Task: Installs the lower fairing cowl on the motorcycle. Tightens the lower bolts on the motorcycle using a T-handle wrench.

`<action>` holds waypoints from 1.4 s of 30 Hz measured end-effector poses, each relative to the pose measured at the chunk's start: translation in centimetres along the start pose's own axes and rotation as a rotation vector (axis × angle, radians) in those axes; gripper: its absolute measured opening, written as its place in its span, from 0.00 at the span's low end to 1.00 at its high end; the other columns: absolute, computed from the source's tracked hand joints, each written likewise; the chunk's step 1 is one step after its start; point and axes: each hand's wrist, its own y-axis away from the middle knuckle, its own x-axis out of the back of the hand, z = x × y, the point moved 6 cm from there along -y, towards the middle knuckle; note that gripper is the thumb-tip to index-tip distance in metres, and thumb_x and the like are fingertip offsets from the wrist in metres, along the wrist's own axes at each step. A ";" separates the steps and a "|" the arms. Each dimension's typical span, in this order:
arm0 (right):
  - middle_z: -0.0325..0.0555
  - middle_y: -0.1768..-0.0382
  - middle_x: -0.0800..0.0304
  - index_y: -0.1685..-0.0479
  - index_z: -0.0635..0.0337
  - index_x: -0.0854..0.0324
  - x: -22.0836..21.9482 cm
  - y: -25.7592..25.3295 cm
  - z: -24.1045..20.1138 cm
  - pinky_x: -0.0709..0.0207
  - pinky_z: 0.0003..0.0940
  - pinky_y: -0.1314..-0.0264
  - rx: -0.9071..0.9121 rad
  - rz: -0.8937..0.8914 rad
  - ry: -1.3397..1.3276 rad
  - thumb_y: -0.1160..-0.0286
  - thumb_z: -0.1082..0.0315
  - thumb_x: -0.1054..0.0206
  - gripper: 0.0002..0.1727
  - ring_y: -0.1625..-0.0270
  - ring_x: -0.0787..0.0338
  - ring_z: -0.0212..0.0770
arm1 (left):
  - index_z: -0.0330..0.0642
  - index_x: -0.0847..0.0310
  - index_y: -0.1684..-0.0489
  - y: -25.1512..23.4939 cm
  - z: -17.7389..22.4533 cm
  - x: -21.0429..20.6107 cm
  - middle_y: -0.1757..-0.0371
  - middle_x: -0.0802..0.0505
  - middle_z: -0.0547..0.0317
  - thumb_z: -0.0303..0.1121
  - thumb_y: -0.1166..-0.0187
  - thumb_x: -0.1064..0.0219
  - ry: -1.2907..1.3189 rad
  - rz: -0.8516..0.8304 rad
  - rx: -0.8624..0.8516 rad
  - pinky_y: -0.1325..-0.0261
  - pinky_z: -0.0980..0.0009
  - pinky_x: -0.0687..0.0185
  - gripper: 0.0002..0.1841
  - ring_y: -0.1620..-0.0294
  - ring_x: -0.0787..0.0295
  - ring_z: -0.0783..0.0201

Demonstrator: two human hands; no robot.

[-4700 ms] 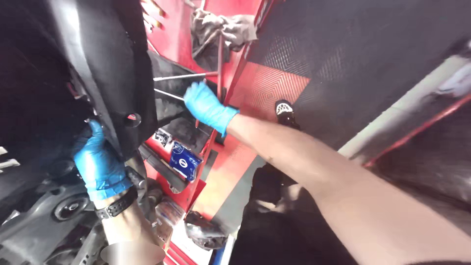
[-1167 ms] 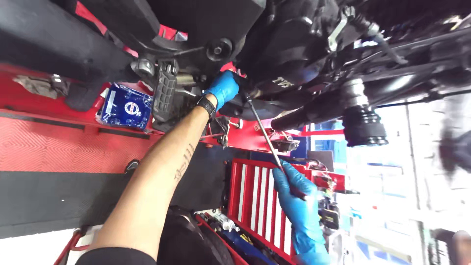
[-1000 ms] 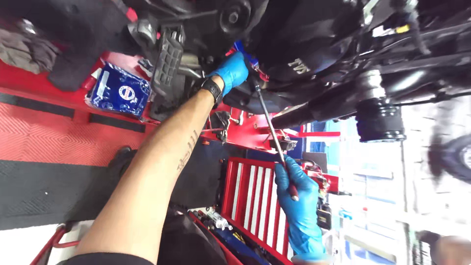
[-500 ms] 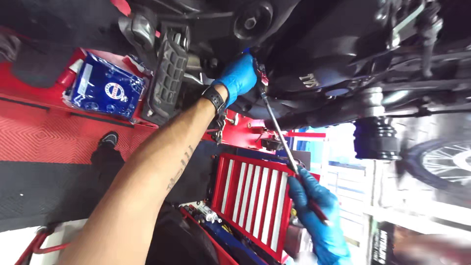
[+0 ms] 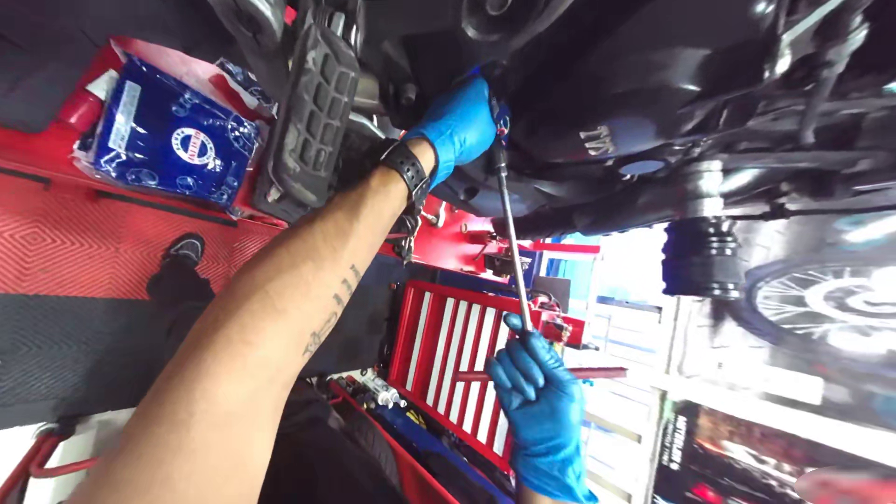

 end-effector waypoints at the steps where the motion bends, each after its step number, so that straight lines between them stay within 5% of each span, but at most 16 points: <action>1: 0.23 0.91 0.36 0.39 0.61 0.15 0.8 -0.2 -1.2 0.34 0.20 0.85 -0.003 0.001 0.102 0.10 0.63 0.50 0.19 0.91 0.35 0.22 | 0.38 0.13 0.55 0.0 0.0 0.0 0.52 0.08 0.49 0.33 0.23 0.34 -0.010 0.002 -0.006 0.44 0.49 0.18 0.09 0.47 0.11 0.54; 6: 0.29 0.81 0.19 0.38 0.58 0.13 1.8 -1.0 -9.4 0.24 0.20 0.79 0.176 0.053 1.151 0.14 0.64 0.41 0.16 0.83 0.24 0.24 | 0.37 0.15 0.50 0.3 0.1 0.1 0.50 0.08 0.48 0.32 0.24 0.34 -0.025 0.009 -0.004 0.42 0.50 0.18 0.11 0.46 0.12 0.54; 9: 0.39 0.77 0.15 0.36 0.65 0.15 -0.2 -0.2 -9.0 0.24 0.27 0.77 0.362 0.020 1.646 0.13 0.60 0.43 0.21 0.80 0.20 0.26 | 0.34 0.17 0.43 0.2 -0.1 -0.1 0.46 0.08 0.45 0.31 0.25 0.33 -0.021 0.004 0.015 0.37 0.48 0.19 0.15 0.41 0.12 0.51; 13: 0.30 0.78 0.16 0.35 0.68 0.17 -0.6 0.3 -3.7 0.25 0.17 0.79 0.396 0.118 1.297 0.14 0.66 0.42 0.18 0.81 0.23 0.19 | 0.37 0.14 0.51 -0.2 -0.2 0.1 0.50 0.07 0.49 0.32 0.25 0.33 -0.015 0.027 -0.009 0.41 0.49 0.19 0.11 0.45 0.11 0.54; 18: 0.30 0.87 0.27 0.37 0.68 0.16 -1.0 -0.1 0.5 0.24 0.26 0.82 0.311 0.146 0.663 0.13 0.72 0.45 0.16 0.87 0.28 0.28 | 0.38 0.14 0.48 -0.8 -0.5 -0.2 0.50 0.07 0.50 0.33 0.26 0.31 -0.013 0.044 -0.006 0.40 0.51 0.17 0.12 0.45 0.10 0.56; 25: 0.29 0.90 0.35 0.38 0.67 0.17 -0.9 -0.8 2.4 0.34 0.23 0.85 0.159 0.062 0.146 0.09 0.69 0.53 0.19 0.90 0.35 0.25 | 0.41 0.12 0.53 -1.7 -1.1 -0.4 0.53 0.06 0.54 0.34 0.25 0.32 -0.024 0.064 -0.046 0.42 0.55 0.16 0.10 0.48 0.09 0.61; 32: 0.31 0.87 0.29 0.38 0.71 0.18 -0.3 -2.0 6.0 0.25 0.26 0.78 0.323 0.083 0.271 0.12 0.72 0.48 0.17 0.86 0.29 0.28 | 0.42 0.11 0.53 -1.8 -0.9 -0.4 0.52 0.07 0.57 0.34 0.22 0.34 -0.068 0.072 -0.062 0.41 0.59 0.17 0.09 0.48 0.11 0.65; 39: 0.29 0.83 0.22 0.40 0.67 0.15 2.0 -0.9 2.4 0.27 0.21 0.83 0.391 0.146 0.520 0.15 0.72 0.44 0.15 0.86 0.29 0.25 | 0.42 0.12 0.47 -1.5 -0.7 -0.5 0.48 0.07 0.59 0.30 0.26 0.31 -0.047 0.084 -0.088 0.37 0.65 0.18 0.11 0.44 0.12 0.70; 42: 0.28 0.81 0.19 0.39 0.67 0.15 1.9 -0.1 2.2 0.25 0.21 0.82 0.447 0.157 0.596 0.16 0.73 0.41 0.15 0.84 0.26 0.24 | 0.43 0.10 0.53 -1.0 -0.3 -0.5 0.53 0.07 0.61 0.32 0.27 0.27 -0.068 0.106 -0.068 0.40 0.66 0.18 0.09 0.49 0.12 0.71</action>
